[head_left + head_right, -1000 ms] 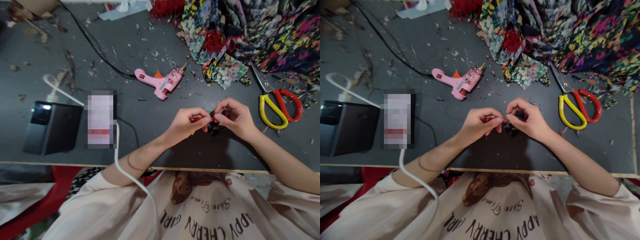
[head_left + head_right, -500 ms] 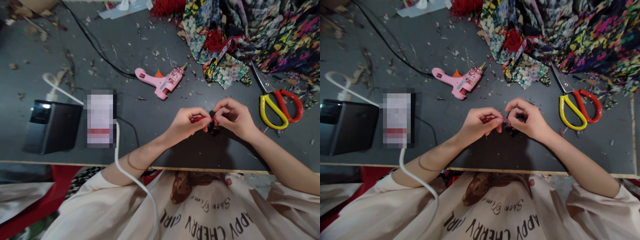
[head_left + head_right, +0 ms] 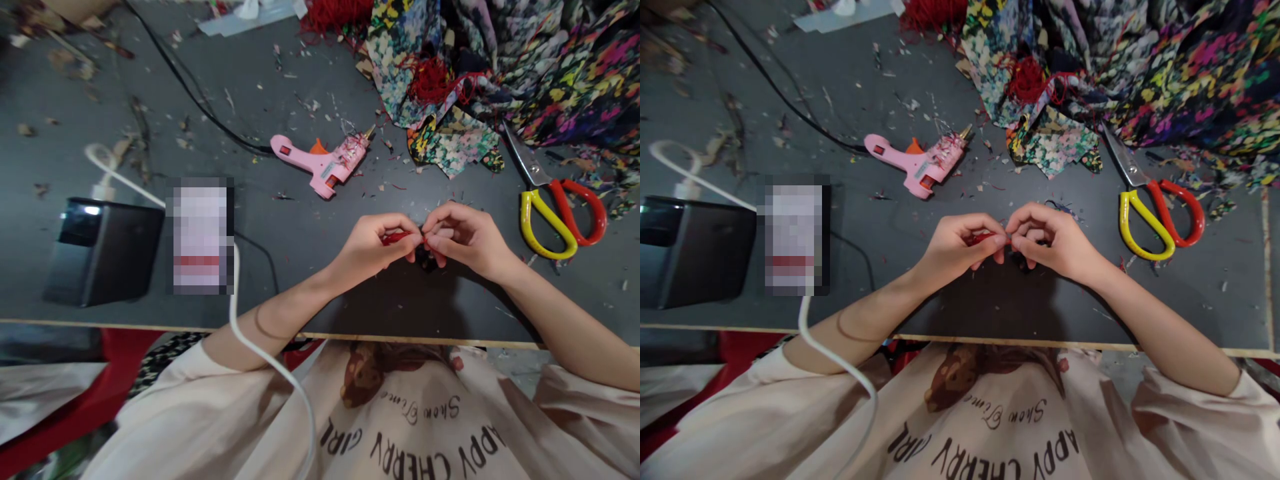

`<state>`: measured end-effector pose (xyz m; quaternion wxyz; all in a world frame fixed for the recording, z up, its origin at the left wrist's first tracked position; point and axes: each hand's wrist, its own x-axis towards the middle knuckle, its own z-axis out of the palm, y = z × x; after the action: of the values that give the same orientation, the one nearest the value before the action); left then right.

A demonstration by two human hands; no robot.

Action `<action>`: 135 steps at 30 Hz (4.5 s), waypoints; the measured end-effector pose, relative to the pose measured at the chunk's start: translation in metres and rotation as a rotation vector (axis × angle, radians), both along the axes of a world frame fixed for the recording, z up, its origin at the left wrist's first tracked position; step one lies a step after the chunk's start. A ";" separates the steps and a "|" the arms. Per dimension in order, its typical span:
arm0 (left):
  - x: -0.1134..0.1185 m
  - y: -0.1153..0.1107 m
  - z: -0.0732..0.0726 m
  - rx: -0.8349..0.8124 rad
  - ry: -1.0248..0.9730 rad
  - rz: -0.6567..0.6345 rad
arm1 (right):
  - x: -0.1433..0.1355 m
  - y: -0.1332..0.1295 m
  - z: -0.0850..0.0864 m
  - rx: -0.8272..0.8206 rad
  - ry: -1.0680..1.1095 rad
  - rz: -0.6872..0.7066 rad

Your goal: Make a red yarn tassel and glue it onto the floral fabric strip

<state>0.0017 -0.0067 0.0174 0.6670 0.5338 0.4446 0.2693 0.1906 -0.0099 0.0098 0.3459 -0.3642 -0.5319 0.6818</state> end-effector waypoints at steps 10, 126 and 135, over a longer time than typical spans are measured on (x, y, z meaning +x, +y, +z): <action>-0.001 0.001 -0.002 0.019 -0.024 0.003 | 0.003 0.001 0.005 -0.095 0.029 -0.016; -0.003 -0.001 -0.019 0.824 0.266 0.000 | -0.008 -0.004 0.000 0.023 -0.253 -0.154; -0.002 -0.003 -0.013 0.562 0.199 0.009 | -0.010 -0.006 -0.001 0.363 -0.401 -0.240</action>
<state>-0.0005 -0.0096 0.0045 0.4448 0.7194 0.4183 0.3312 0.1804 -0.0158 0.0089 0.3713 -0.4840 -0.6562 0.4440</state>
